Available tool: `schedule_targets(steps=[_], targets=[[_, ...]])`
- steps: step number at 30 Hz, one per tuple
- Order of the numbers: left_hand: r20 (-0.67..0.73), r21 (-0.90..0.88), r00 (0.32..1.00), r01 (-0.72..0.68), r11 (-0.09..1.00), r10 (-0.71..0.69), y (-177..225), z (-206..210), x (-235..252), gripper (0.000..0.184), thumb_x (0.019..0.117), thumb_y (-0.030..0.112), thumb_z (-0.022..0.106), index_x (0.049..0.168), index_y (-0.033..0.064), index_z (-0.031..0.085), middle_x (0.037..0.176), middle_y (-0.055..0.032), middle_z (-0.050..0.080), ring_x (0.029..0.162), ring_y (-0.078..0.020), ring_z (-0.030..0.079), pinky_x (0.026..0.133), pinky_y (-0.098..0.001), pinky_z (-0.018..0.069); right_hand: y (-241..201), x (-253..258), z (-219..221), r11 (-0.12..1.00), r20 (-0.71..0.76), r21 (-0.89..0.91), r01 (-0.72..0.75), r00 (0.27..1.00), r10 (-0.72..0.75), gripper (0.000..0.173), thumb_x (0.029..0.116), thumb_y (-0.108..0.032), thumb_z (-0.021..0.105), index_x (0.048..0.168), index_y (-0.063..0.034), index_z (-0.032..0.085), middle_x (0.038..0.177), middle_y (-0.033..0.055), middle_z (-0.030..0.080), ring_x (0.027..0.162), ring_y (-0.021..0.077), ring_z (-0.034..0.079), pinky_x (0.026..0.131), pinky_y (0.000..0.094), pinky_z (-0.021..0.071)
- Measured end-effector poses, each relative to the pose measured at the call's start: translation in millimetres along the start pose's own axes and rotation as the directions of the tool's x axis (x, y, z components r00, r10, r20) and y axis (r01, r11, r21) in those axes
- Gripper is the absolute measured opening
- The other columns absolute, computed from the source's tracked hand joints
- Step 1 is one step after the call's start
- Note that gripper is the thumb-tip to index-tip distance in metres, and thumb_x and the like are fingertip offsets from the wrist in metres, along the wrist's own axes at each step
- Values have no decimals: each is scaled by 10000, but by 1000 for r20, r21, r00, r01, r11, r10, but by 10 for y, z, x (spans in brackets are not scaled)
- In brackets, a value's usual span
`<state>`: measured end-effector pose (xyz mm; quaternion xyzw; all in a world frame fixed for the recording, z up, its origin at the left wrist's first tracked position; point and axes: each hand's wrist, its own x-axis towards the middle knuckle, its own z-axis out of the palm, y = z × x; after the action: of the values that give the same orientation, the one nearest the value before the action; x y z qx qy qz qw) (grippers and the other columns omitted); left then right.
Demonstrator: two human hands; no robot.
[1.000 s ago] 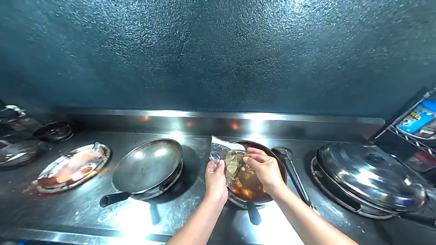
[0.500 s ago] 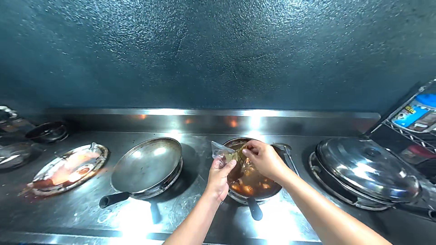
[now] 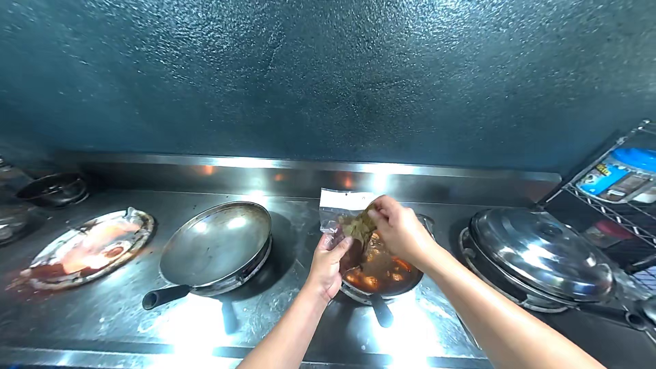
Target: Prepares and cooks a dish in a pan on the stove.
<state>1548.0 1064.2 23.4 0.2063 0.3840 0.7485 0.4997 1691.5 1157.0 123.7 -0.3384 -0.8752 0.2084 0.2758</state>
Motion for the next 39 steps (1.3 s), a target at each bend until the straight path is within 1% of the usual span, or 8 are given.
schedule_targets(steps=[3, 7, 11, 14, 18, 23, 34, 39], targets=[[-51, 18, 999, -18, 1000, 19, -27, 18, 14, 332, 987, 80, 667, 1314, 107, 618, 1183, -147, 689, 1031, -277, 688, 892, -496, 584, 9, -17, 81, 999, 111, -45, 0, 994, 5, 186, 1069, -291, 571, 1157, -152, 656, 857, 27, 704, 735, 177, 692, 677, 456, 601], [-115, 1, 993, -18, 1000, 18, -43, 25, 11, 290, 989, 102, 670, 1273, 91, 609, 1147, -134, 685, 1003, -259, 683, 872, -478, 585, 94, -65, 143, 998, -177, 36, 45, 983, -38, 193, 1058, -265, 601, 1037, -87, 673, 834, 38, 692, 715, 145, 680, 666, 390, 600], [-111, -14, 994, -18, 1000, 16, -59, 58, -13, 236, 989, 91, 666, 1222, 93, 628, 1101, -121, 682, 962, -240, 676, 844, -450, 583, 120, -82, 160, 989, -228, 144, -41, 971, 73, 207, 1075, -264, 569, 1073, -67, 633, 841, 57, 664, 696, 149, 648, 657, 379, 572], [-105, 9, 994, -5, 1000, 6, -69, 92, -13, 156, 992, 96, 663, 1143, 102, 627, 1009, -99, 672, 865, -209, 661, 762, -405, 577, 159, -80, 172, 994, -282, 110, 25, 959, 7, 176, 1065, -239, 588, 1098, -70, 628, 873, 65, 687, 741, 159, 681, 682, 392, 593], [20, 29, 1000, 13, 999, -14, -62, 101, -36, 443, 986, 138, 684, 1403, 131, 533, 1258, -128, 664, 1107, -270, 669, 943, -493, 571, 124, -117, 231, 987, -135, 122, 102, 987, -86, 147, 1024, -149, 642, 1151, -76, 659, 967, 67, 722, 849, 160, 717, 789, 397, 619], [-25, 45, 999, 30, 999, -29, -94, 143, -44, 351, 979, 57, 669, 1315, 83, 570, 1151, -156, 693, 989, -281, 702, 853, -489, 600, 80, -124, 124, 980, 20, 172, 105, 994, -110, 119, 1019, -131, 648, 1121, -104, 704, 983, 30, 740, 872, 109, 716, 810, 353, 614], [-2, 70, 1000, -4, 998, 4, 4, 144, -87, 439, 951, 50, 700, 1365, 94, 559, 1206, -136, 677, 1035, -260, 687, 892, -462, 591, 129, -97, 123, 943, -321, 296, 151, 946, -51, 120, 1001, -140, 686, 1094, -65, 702, 968, 32, 739, 838, 73, 709, 783, 276, 612], [4, 30, 999, 54, 998, -54, -10, 112, -78, 338, 1021, 137, 622, 1349, 101, 553, 1159, -153, 692, 980, -283, 706, 831, -484, 607, 2, -47, 30, 965, 13, 188, 183, 982, -189, 153, 1017, -77, 629, 1137, -90, 723, 1010, 46, 744, 860, 124, 716, 800, 349, 615]])
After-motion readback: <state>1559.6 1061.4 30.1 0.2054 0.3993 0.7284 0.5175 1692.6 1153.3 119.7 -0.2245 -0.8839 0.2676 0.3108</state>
